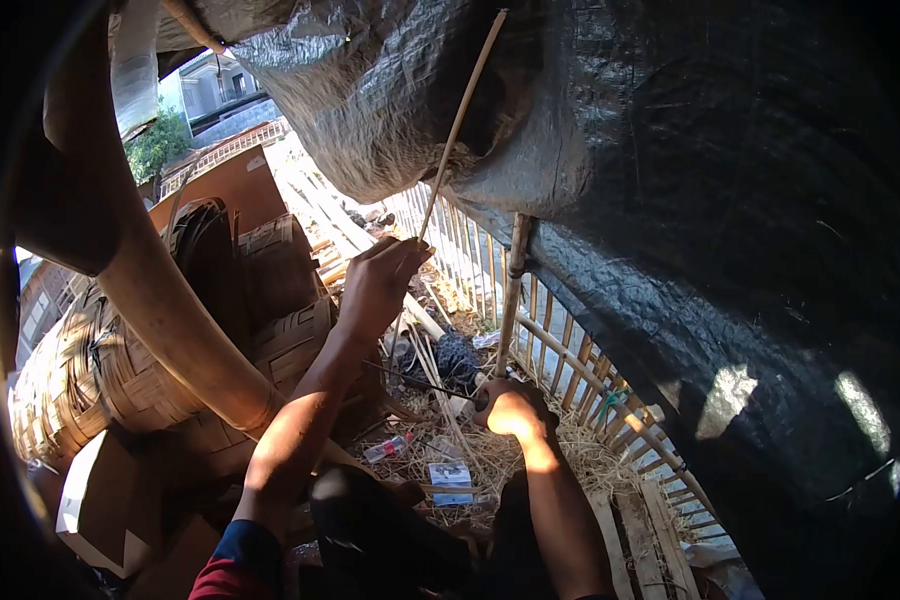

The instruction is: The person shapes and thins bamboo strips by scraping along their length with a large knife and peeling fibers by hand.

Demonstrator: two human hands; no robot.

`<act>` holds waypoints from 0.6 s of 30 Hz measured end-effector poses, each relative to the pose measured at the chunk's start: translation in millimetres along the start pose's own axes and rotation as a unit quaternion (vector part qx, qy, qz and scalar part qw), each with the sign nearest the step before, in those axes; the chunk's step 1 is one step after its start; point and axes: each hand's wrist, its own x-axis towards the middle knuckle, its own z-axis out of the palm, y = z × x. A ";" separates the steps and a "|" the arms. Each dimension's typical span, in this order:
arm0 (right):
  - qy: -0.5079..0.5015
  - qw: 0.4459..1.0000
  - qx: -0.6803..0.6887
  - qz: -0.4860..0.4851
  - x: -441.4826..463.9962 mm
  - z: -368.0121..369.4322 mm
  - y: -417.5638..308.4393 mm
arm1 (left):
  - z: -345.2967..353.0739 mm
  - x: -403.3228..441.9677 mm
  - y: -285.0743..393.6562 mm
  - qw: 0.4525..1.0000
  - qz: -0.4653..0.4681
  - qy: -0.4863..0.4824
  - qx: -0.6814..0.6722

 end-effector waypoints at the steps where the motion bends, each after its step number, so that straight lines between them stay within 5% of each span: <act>1: -0.002 0.999 -0.035 0.036 -4.0 -6.3 4.5 | -0.9 1.8 -2.3 0.999 0.016 0.032 0.015; 4: 0.004 0.990 -0.071 0.119 -0.2 -7.8 41.7 | -1.3 2.7 -4.0 0.997 0.019 0.062 0.034; 9: 0.226 0.951 0.010 0.211 -21.5 -17.1 77.7 | 17.2 -6.9 -5.7 0.993 0.024 0.104 -0.048; 12: 0.453 0.890 0.035 0.044 -29.5 -25.2 82.2 | 30.4 -13.1 -6.9 0.991 -0.005 0.090 -0.102; 18: 0.532 0.767 0.357 -0.026 -39.5 -34.2 59.5 | 50.3 0.1 9.8 0.984 0.014 0.063 -0.166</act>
